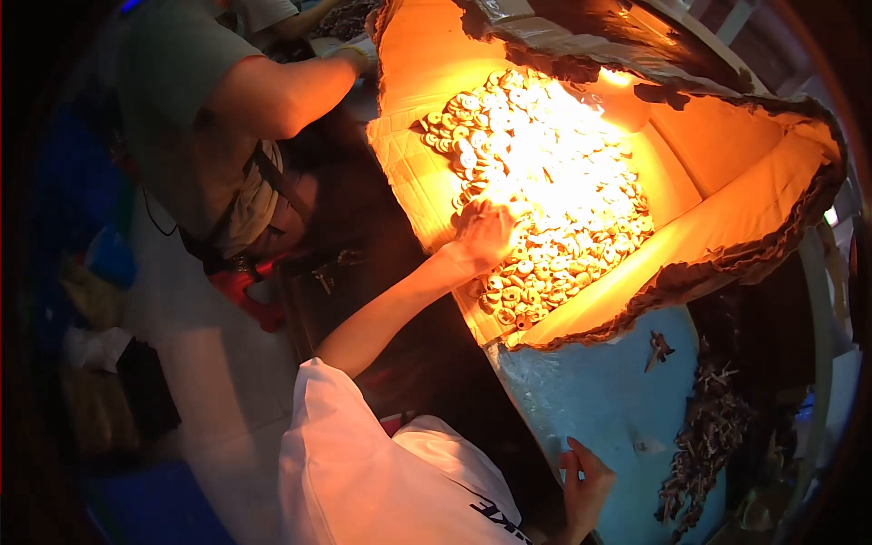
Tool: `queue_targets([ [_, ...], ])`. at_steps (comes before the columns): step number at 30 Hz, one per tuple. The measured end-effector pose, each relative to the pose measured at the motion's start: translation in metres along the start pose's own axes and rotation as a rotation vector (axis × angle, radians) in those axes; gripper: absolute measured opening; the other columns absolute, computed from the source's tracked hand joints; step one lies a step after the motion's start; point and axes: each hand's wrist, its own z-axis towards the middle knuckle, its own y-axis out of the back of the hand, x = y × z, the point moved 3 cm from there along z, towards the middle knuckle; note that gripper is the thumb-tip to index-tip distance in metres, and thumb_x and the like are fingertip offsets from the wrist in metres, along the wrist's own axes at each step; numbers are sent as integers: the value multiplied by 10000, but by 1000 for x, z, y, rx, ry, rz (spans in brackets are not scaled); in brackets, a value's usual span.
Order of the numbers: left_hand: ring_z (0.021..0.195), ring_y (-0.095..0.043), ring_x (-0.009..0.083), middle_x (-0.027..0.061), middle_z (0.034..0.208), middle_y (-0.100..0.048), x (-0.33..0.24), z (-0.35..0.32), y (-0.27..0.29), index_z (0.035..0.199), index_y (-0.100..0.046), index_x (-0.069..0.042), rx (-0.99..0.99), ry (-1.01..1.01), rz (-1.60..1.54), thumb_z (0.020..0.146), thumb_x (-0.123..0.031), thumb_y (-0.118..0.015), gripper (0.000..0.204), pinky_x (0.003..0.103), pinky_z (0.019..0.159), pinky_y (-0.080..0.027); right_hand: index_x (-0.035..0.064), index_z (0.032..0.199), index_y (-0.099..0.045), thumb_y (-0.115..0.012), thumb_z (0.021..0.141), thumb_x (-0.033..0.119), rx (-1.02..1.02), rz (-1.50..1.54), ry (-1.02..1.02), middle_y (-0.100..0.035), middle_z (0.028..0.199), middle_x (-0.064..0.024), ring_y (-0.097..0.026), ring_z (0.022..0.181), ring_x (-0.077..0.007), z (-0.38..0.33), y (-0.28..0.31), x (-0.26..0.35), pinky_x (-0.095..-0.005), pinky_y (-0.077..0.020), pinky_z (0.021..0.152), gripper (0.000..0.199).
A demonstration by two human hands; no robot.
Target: The person assembles plastic figurines by gluing their components together with a glue bottle.
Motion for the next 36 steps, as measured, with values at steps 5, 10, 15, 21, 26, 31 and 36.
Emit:
queue_targets([
  [5,701,-563,326,173,713,-575,-11,15,-20,779,-601,-99,87,-7,298,745,-116,-493,115,443,588,-454,-7,966,-644,-574,782,8,10,-22,28,-650,714,-145,-627,584,-209,-3,-4,-3,-301,-483,566,198],
  [10,663,-561,311,171,667,-560,0,16,-15,783,-574,-26,276,6,258,764,-95,-505,100,417,571,-447,21,942,-646,-629,749,22,-24,-28,86,-586,668,-170,-566,572,-311,-9,-1,-11,-374,-440,516,194],
  [15,699,-554,346,172,769,-563,-12,-3,13,859,-520,-24,-127,-190,-46,702,20,-595,179,399,626,-451,26,922,-647,-631,754,31,-32,-54,74,-584,647,-160,-559,540,-308,-6,1,-11,-384,-436,492,168],
  [21,748,-582,333,184,850,-596,-10,8,-11,969,-594,-72,218,16,61,803,-216,-556,223,425,645,-470,6,931,-647,-623,745,3,-31,-10,65,-616,681,-156,-593,579,-277,-11,-1,-20,-338,-449,539,188],
  [26,732,-518,375,219,781,-543,-41,18,4,811,-545,-9,319,104,88,808,-115,-471,129,437,640,-423,6,925,-650,-623,744,-2,-18,-29,62,-617,678,-151,-597,581,-271,-12,-2,-19,-331,-451,541,184],
  [31,686,-521,379,226,739,-546,36,4,-62,763,-550,-3,94,-97,214,798,-138,-495,150,450,613,-428,8,930,-652,-621,741,-3,-20,-64,67,-619,682,-152,-600,586,-268,-11,0,-11,-325,-451,543,192],
  [36,666,-576,354,212,737,-581,50,5,-73,756,-596,-28,52,-281,482,746,-177,-542,159,434,582,-472,1,933,-649,-611,742,-13,-16,-34,84,-625,692,-151,-608,599,-260,-5,-6,-7,-321,-460,559,195],
])
